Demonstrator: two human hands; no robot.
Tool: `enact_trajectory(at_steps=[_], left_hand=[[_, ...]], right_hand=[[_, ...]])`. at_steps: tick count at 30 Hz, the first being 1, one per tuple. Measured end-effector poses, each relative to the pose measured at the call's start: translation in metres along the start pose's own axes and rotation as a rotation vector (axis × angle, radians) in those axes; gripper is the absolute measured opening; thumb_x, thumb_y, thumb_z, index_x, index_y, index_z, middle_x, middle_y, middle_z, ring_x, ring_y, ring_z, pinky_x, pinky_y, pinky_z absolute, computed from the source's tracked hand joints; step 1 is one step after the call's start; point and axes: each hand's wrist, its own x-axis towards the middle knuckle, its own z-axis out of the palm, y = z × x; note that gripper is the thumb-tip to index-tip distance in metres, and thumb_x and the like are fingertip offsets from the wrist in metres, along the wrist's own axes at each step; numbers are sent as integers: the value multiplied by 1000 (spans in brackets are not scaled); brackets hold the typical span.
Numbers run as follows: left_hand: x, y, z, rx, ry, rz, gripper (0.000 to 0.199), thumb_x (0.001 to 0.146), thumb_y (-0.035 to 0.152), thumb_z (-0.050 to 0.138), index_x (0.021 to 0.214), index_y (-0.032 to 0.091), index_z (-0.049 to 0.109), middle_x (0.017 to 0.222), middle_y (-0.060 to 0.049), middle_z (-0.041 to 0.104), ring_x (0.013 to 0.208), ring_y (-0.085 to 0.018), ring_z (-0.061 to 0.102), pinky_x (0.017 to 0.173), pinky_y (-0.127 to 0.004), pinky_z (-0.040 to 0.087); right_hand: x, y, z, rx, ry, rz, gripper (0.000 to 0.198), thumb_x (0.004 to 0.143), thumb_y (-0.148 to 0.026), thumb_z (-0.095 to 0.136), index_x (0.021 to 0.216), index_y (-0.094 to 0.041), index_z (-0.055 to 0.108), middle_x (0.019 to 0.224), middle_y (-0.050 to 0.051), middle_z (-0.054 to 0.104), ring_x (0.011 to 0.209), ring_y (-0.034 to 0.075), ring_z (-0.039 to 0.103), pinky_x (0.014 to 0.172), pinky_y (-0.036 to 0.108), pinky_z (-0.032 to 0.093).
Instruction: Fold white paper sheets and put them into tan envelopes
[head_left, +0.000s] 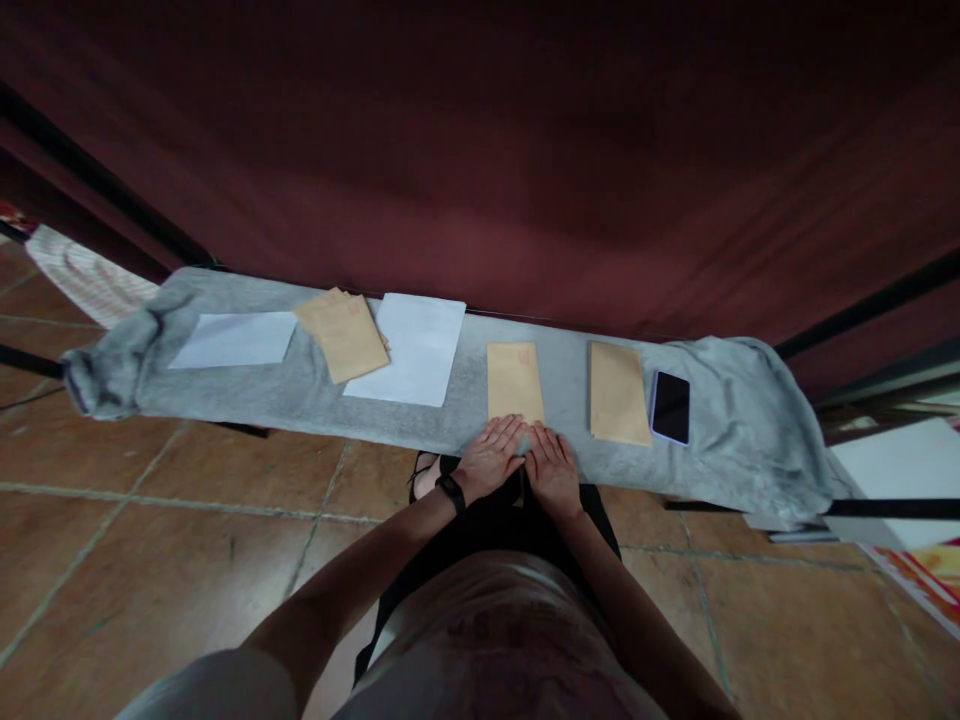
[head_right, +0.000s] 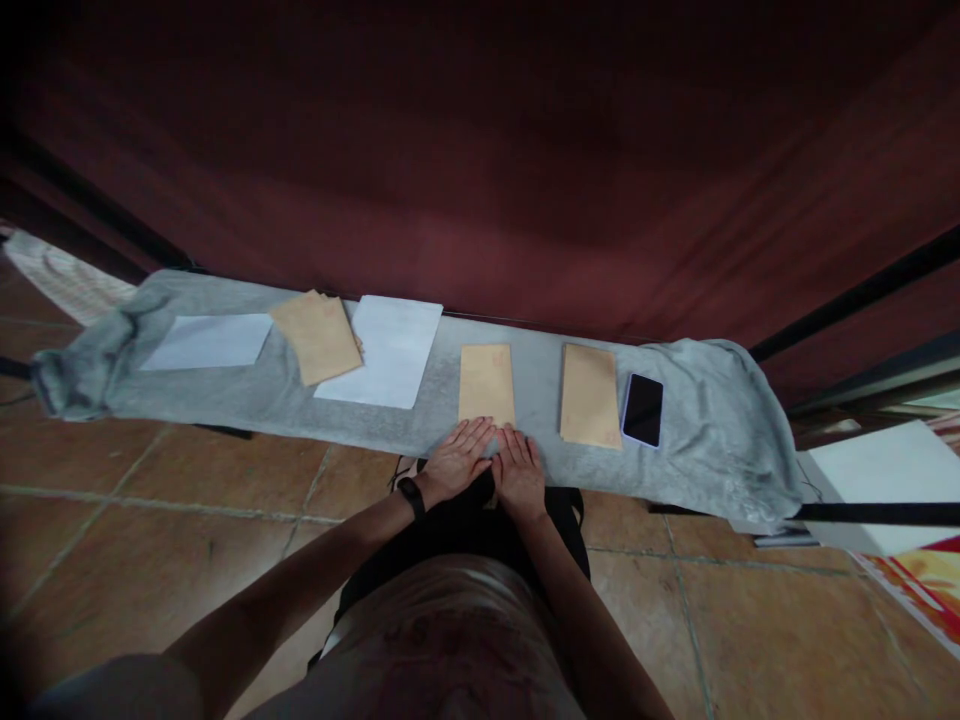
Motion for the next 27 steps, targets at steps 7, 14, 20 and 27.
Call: enact_trajectory(at_steps=[7,14,20,27], left_hand=[[-8,-4,-2,19,-27,-18,69,101,51,43,155,10,32,162,-15,31,153,-24,23,126,-45,17],[-8,-1,-3,46,-22,-41,66,101,49,44,154,11,34,161,-16,33,153,-26,23,126,-50,15],[-13,2,-6,-25,49,-187,54,102,33,41,150,9,41,161,-18,34,151,-28,28,122,-46,29],[5,5,-12,-509,223,-549,56,89,20,55,144,15,49,152,-16,48,143,-30,42,117,-48,37]], right_hand=[[-3,6,-3,-7,25,36,49,103,-28,40,150,-13,45,150,14,51,142,27,44,120,50,26],[-1,0,-3,0,25,59,51,102,-25,39,150,-9,43,153,17,47,145,28,40,120,52,27],[4,-8,1,51,-62,-16,51,100,-17,37,150,-12,44,154,13,48,145,23,40,121,46,29],[4,-10,5,70,-29,26,54,96,-15,41,150,-14,45,153,12,49,144,23,42,122,46,30]])
